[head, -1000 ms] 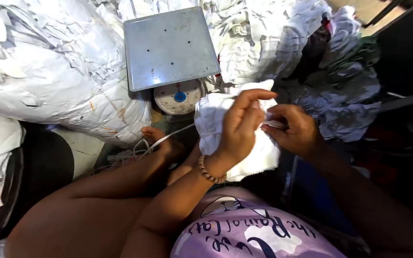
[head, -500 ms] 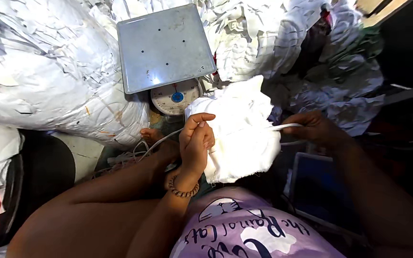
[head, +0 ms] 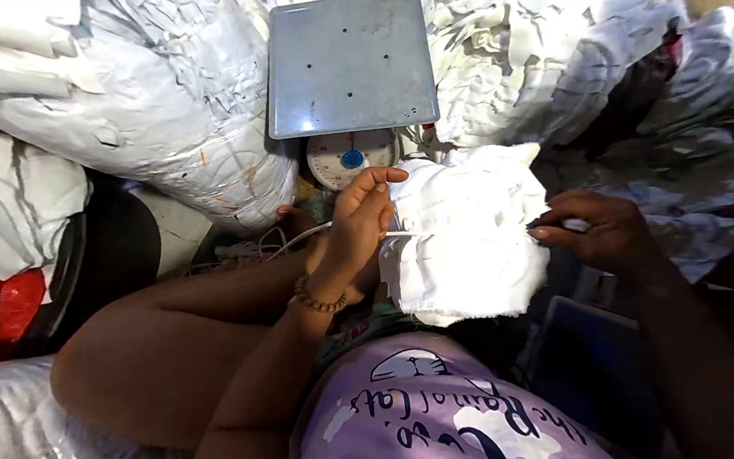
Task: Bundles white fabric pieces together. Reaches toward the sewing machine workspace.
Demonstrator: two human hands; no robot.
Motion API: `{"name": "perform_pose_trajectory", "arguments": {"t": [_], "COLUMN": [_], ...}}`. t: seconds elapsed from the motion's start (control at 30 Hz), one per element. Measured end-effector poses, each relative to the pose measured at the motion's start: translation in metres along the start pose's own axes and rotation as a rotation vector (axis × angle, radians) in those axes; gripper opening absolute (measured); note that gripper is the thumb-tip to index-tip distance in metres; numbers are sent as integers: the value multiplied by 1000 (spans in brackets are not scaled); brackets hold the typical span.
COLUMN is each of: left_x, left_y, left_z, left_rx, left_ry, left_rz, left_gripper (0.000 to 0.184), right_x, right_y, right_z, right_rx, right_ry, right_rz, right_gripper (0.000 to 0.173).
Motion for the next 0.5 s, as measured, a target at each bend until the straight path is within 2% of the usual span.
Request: {"name": "perform_pose_trajectory", "arguments": {"t": [0.07,0.13,0.2,0.23,0.3,0.4,0.43,0.5], "left_x": [-1,4,16,20,27,36,39,39], "left_y": [1,15,18,12,-15,-51,-53,-51], "left_z": [-7,-26,-42,-39,-12,11,7,2], "left_rx": [-326,-768,-1067,-1158,-1239,-1163,-1118,-1076], "left_ry": [11,0,27,52,110,131,94,19], "left_rz": [-91,-274,-488,-532,-467,-445,-485,-526], "left_gripper": [34,32,27,26,28,36,38,37], "right_x": [1,-2,-5,-4,11,38,42,44], "right_y": [-11,-20,-20,-10,25,70,75,79], "right_z": [-3,-1,0,-2,-20,-54,-57,-49], "right_rx": [61,69,89,91,70,-3,-9,-3], "right_ry": [-73,-105,-84,-46,-11,16,48,123], "right_rz": [66,80,54,9,-155,-421,-474,-460], "right_gripper": [40,41,44,47,51,39,34,33]}}
Point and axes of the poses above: each hand's wrist, its own x-axis away from the middle knuckle, its own z-axis out of the back of the hand, y = z × x, the point moved 10 cm from there along -x, towards the middle knuckle, and after that the axes turned 4 degrees about x, right-handed, at the moved point
